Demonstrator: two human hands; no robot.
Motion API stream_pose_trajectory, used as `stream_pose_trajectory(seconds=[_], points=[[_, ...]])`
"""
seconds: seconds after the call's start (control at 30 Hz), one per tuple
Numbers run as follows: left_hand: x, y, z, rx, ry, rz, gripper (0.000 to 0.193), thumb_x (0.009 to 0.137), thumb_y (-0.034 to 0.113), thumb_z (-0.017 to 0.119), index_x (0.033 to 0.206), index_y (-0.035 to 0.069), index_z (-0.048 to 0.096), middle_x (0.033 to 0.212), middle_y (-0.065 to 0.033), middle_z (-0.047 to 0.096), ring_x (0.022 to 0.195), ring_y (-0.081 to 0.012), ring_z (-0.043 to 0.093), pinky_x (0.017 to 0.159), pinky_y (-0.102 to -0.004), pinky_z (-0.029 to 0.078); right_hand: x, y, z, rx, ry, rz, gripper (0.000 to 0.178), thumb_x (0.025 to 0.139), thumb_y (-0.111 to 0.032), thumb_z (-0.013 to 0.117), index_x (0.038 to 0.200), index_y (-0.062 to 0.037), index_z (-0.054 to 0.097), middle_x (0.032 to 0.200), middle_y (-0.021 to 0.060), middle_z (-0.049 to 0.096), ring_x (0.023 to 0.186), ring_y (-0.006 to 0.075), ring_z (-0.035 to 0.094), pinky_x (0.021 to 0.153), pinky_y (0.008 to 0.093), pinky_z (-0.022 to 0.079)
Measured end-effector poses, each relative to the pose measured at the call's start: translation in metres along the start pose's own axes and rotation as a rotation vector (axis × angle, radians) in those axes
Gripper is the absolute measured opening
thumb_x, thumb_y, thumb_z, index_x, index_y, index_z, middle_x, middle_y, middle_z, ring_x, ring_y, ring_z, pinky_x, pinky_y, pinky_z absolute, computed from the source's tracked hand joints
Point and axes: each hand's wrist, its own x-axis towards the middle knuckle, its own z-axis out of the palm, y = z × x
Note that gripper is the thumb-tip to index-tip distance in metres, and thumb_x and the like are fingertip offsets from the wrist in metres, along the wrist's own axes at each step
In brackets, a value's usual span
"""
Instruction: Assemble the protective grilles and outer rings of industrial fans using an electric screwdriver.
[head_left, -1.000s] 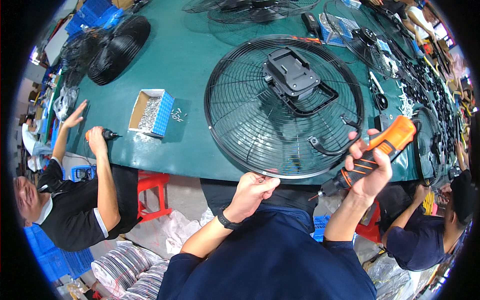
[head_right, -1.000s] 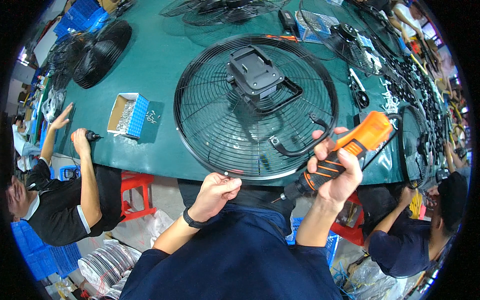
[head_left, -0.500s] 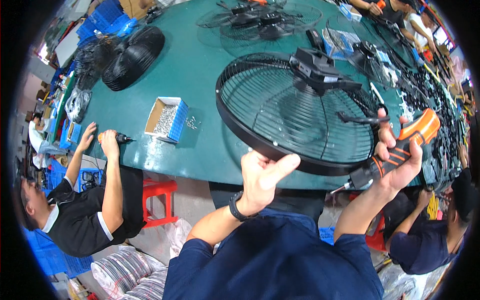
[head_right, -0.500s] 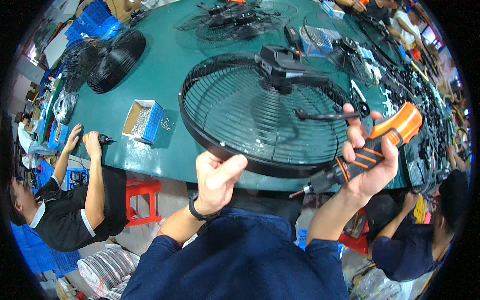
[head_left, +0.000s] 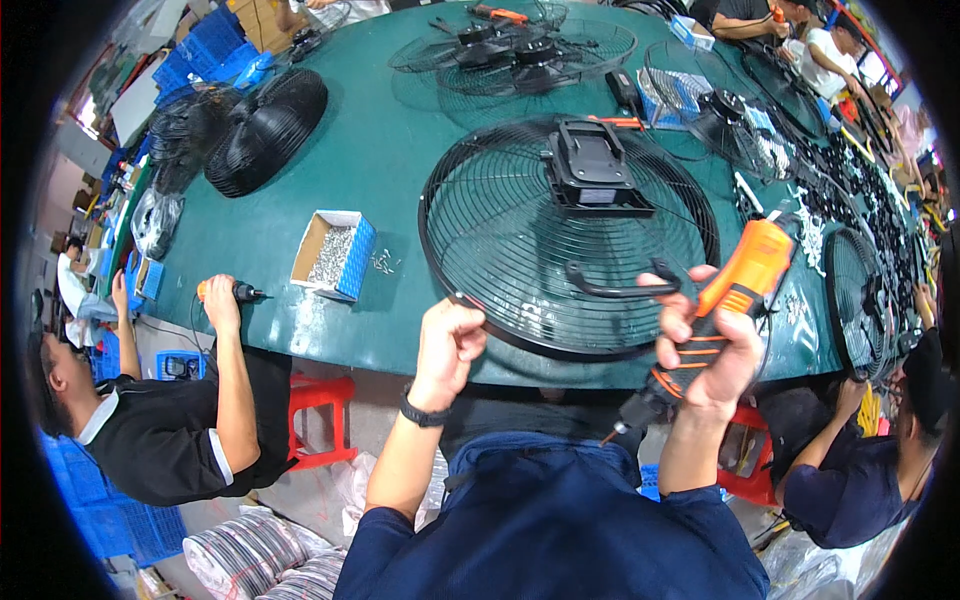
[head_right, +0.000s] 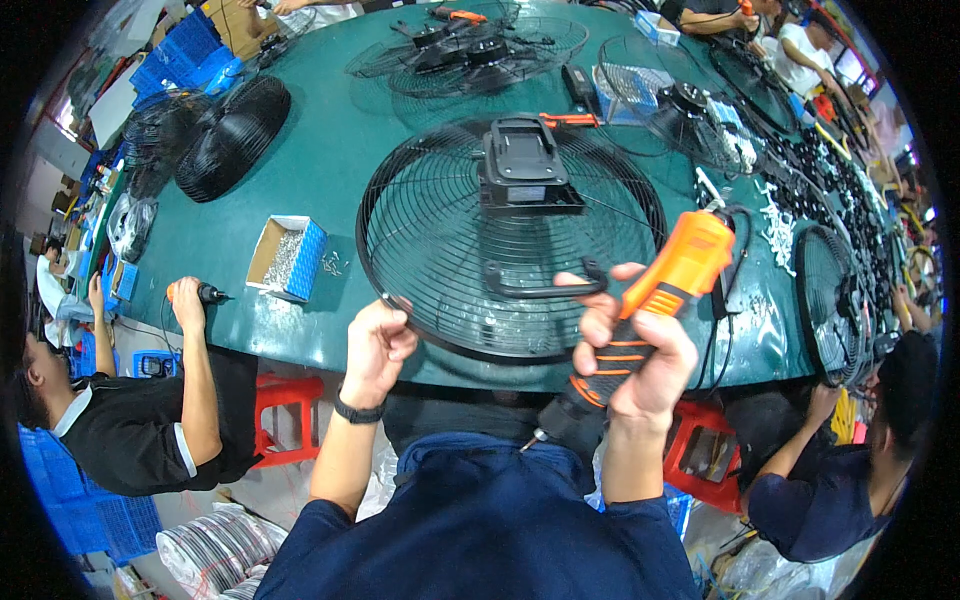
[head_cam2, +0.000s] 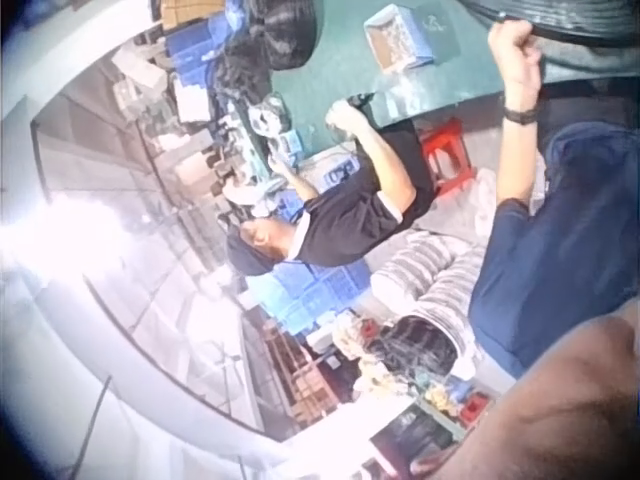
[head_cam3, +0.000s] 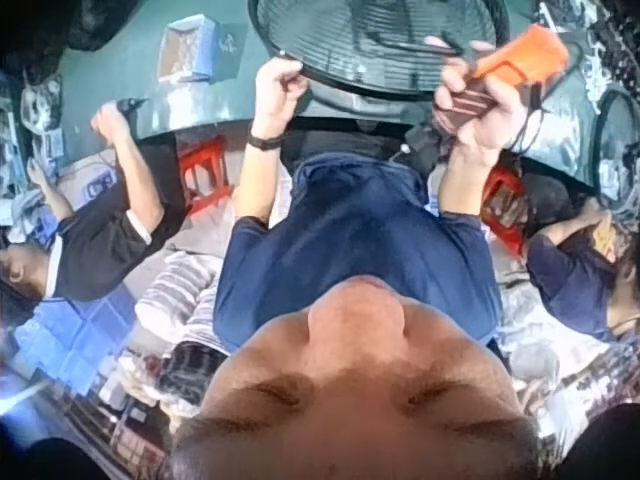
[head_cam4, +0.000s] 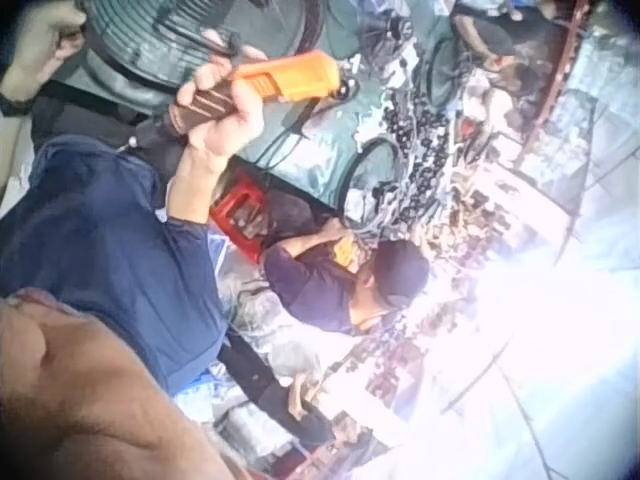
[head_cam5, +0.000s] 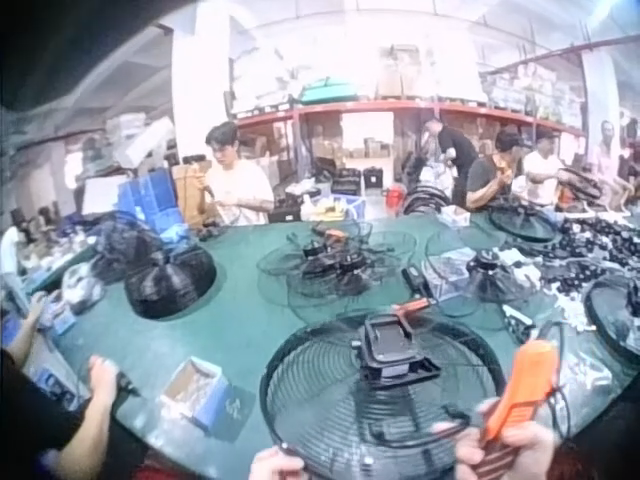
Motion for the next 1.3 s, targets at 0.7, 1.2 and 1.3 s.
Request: stream_pose_trajectory(seconds=[0.7,1.2,1.3], points=[[-0.042,-0.053,-0.018,0.058,0.012,-0.247,0.015,0.092,0.014,0.055,0.096,0.0,0.06,0.079,-0.0108,0.065,0.047,-0.0086,0.046,0.042,-0.0183,0.035,-0.024,0.047,-0.019,-0.182,0.11,-0.323,0.046,0.075,-0.009,0.055,0.115,0.0018,0.036,0.068,0.0168,0.054,0.053,0.0228,0.055,0.051,0.0371,0.052],[-0.042,-0.054,-0.008,-0.235,-0.138,-0.337,0.013,0.093,0.014,0.052,0.095,0.002,0.056,0.081,-0.0074,0.063,0.056,-0.0085,0.049,0.044,-0.0183,0.035,-0.021,0.054,0.02,-0.382,-0.276,-0.596,0.056,0.077,-0.008,0.064,0.123,-0.0067,0.032,0.073,0.0148,0.057,0.06,0.0243,0.056,0.058,0.0392,0.052],[-0.042,-0.053,-0.004,-0.313,-0.153,-0.415,0.019,0.095,0.021,0.05,0.094,0.003,0.057,0.077,-0.0046,0.06,0.053,-0.0067,0.043,0.042,-0.0172,0.032,-0.009,0.046,0.012,-0.458,-0.594,-0.586,0.064,0.073,0.001,0.065,0.126,-0.0062,0.03,0.082,0.0182,0.061,0.067,0.0287,0.061,0.064,0.0431,0.054]])
